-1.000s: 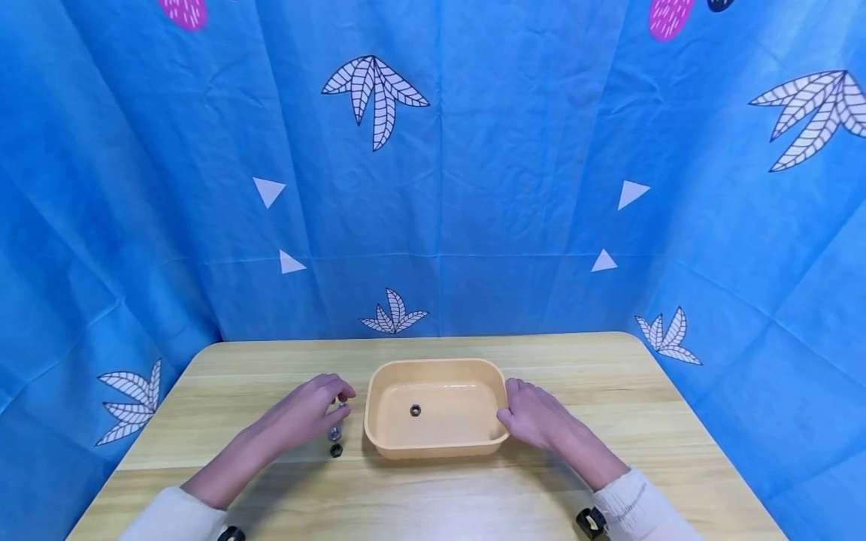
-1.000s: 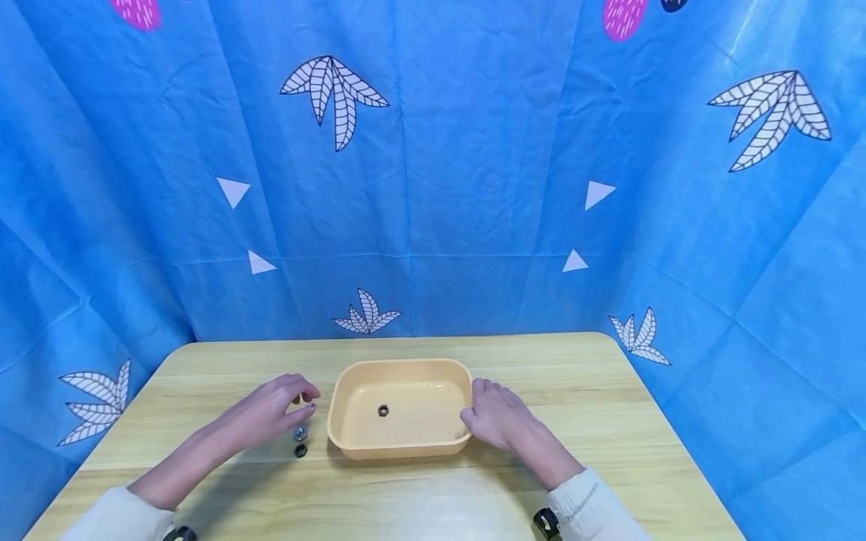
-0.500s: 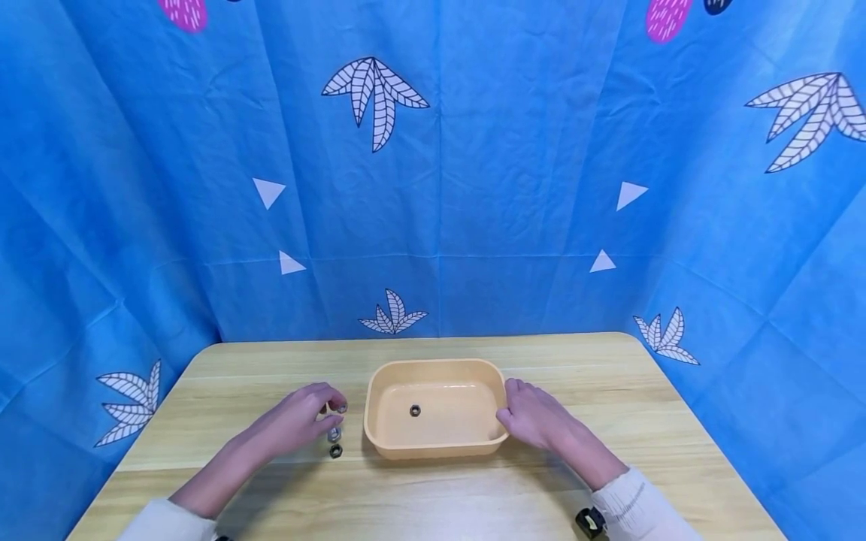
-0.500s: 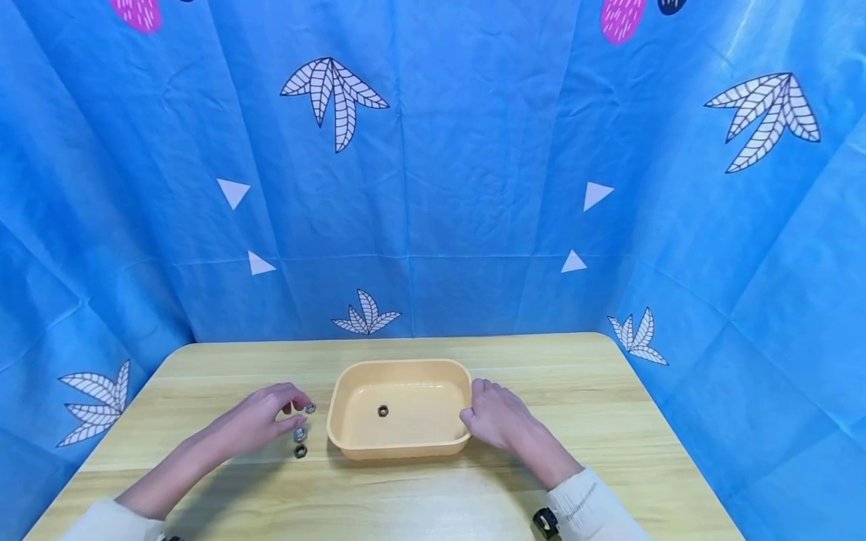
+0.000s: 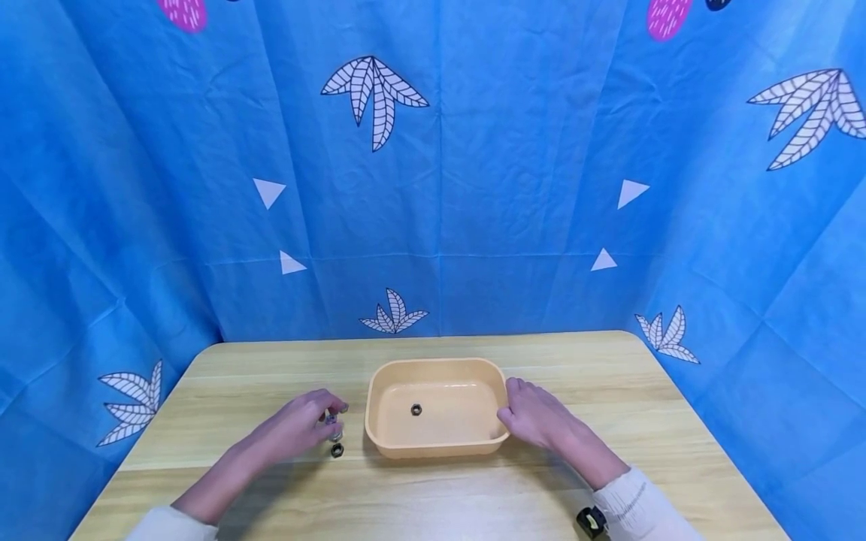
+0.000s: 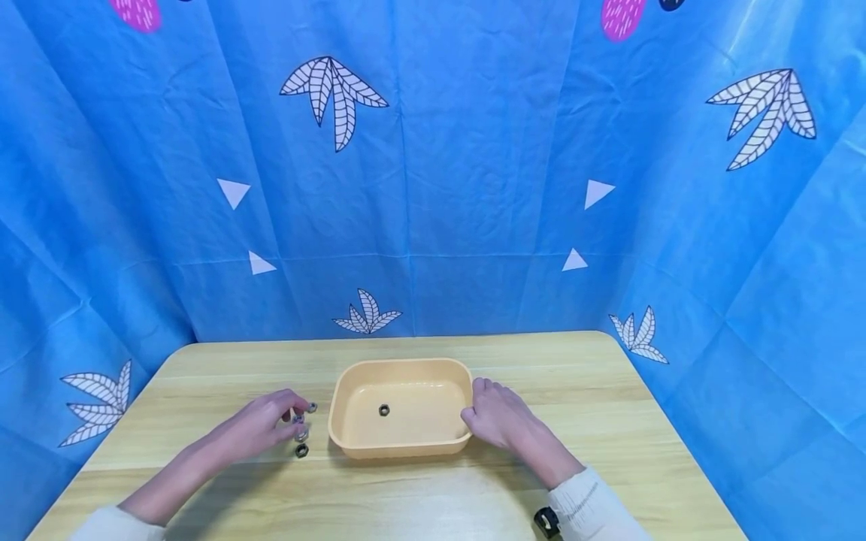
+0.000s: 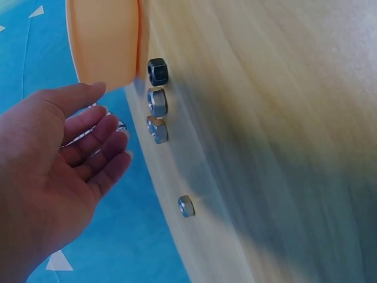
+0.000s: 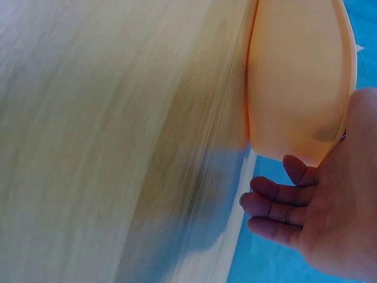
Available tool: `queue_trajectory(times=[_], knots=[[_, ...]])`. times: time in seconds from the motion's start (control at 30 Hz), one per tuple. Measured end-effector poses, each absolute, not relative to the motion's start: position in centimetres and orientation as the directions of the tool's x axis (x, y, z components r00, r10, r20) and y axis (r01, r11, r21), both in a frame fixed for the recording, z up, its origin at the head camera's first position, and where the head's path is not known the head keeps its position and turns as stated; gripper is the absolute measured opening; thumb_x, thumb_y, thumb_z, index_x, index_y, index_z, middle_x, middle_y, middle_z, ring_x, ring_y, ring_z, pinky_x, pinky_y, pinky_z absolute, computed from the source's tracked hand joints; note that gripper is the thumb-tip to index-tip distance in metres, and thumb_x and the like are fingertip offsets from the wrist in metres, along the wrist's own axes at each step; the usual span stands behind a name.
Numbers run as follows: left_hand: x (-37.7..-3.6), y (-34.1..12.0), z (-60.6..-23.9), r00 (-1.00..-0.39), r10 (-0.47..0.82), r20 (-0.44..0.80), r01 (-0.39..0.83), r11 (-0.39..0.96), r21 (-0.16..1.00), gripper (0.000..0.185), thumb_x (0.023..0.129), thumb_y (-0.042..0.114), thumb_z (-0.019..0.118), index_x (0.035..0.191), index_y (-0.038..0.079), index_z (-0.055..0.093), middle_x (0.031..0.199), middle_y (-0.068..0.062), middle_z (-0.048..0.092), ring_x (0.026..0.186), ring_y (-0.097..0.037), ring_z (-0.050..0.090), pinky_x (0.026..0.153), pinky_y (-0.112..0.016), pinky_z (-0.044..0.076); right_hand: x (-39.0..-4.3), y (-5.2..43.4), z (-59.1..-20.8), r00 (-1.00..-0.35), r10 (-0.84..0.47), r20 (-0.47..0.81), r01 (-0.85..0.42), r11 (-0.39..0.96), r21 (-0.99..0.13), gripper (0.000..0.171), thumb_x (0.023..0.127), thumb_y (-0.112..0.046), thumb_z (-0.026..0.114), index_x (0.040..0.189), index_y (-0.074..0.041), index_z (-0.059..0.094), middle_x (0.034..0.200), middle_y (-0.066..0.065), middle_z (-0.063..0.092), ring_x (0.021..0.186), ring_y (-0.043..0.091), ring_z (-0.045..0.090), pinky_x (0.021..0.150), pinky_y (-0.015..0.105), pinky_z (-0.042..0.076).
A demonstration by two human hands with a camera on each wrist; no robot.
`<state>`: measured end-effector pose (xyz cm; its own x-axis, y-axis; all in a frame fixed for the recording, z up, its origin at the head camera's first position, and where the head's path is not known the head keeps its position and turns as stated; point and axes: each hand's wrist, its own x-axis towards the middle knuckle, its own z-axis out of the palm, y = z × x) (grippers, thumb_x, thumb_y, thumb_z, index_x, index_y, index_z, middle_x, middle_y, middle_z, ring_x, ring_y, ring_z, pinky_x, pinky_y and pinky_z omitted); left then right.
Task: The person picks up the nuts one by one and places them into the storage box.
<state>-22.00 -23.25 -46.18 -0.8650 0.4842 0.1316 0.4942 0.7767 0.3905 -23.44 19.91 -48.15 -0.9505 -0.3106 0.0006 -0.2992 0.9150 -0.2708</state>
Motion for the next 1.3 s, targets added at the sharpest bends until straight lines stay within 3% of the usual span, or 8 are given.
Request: queue_trajectory(times=[0.23, 0.67, 1.1, 1.3], knots=[[-21.9, -23.3, -46.6, -0.852, 0.508, 0.127, 0.514, 0.764, 0.390, 0.034, 0.092, 0.018, 0.078, 0.120, 0.001, 0.071, 0.110, -0.008, 0.073, 0.097, -0.021, 0.071, 0.082, -0.033, 0.062, -23.6, 19.9, -48.3, -0.952, -0.307, 0.006, -0.297, 0.916, -0.269, 0.030, 0.096, -0.028, 0.055, 0.112, -0.002, 0.056, 0.087, 0.003, 0.053, 0.075, 0.018, 0.048, 0.070, 0.035, 0.043], [-21.4, -22.9, -47.6, -0.873, 0.487, 0.033, 0.461, 0.798, 0.388, 0.035, 0.091, 0.028, 0.079, 0.118, 0.008, 0.072, 0.112, -0.003, 0.071, 0.099, -0.015, 0.068, 0.086, -0.037, 0.061, -23.6, 20.0, -48.3, -0.950, -0.312, 0.013, -0.304, 0.915, -0.265, 0.027, 0.095, -0.028, 0.055, 0.108, -0.004, 0.056, 0.086, 0.002, 0.053, 0.075, 0.017, 0.048, 0.069, 0.034, 0.042], [-21.2, -22.8, -48.0, -0.881, 0.472, 0.015, 0.445, 0.820, 0.359, 0.031, 0.092, 0.027, 0.078, 0.118, 0.011, 0.073, 0.113, 0.002, 0.067, 0.096, -0.011, 0.065, 0.081, -0.033, 0.059, -23.6, 20.0, -48.4, -0.952, -0.307, 0.008, -0.297, 0.913, -0.279, 0.029, 0.095, -0.028, 0.056, 0.109, -0.003, 0.057, 0.087, 0.002, 0.054, 0.075, 0.017, 0.048, 0.070, 0.034, 0.043], [-21.2, -22.9, -48.1, -0.883, 0.469, 0.012, 0.439, 0.817, 0.373, 0.026, 0.092, 0.029, 0.078, 0.113, 0.013, 0.074, 0.109, 0.002, 0.067, 0.092, -0.011, 0.063, 0.083, -0.047, 0.056, -23.6, 20.0, -48.4, -0.953, -0.303, 0.008, -0.293, 0.914, -0.280, 0.029, 0.095, -0.028, 0.056, 0.110, -0.003, 0.057, 0.088, 0.002, 0.054, 0.076, 0.017, 0.048, 0.070, 0.034, 0.043]])
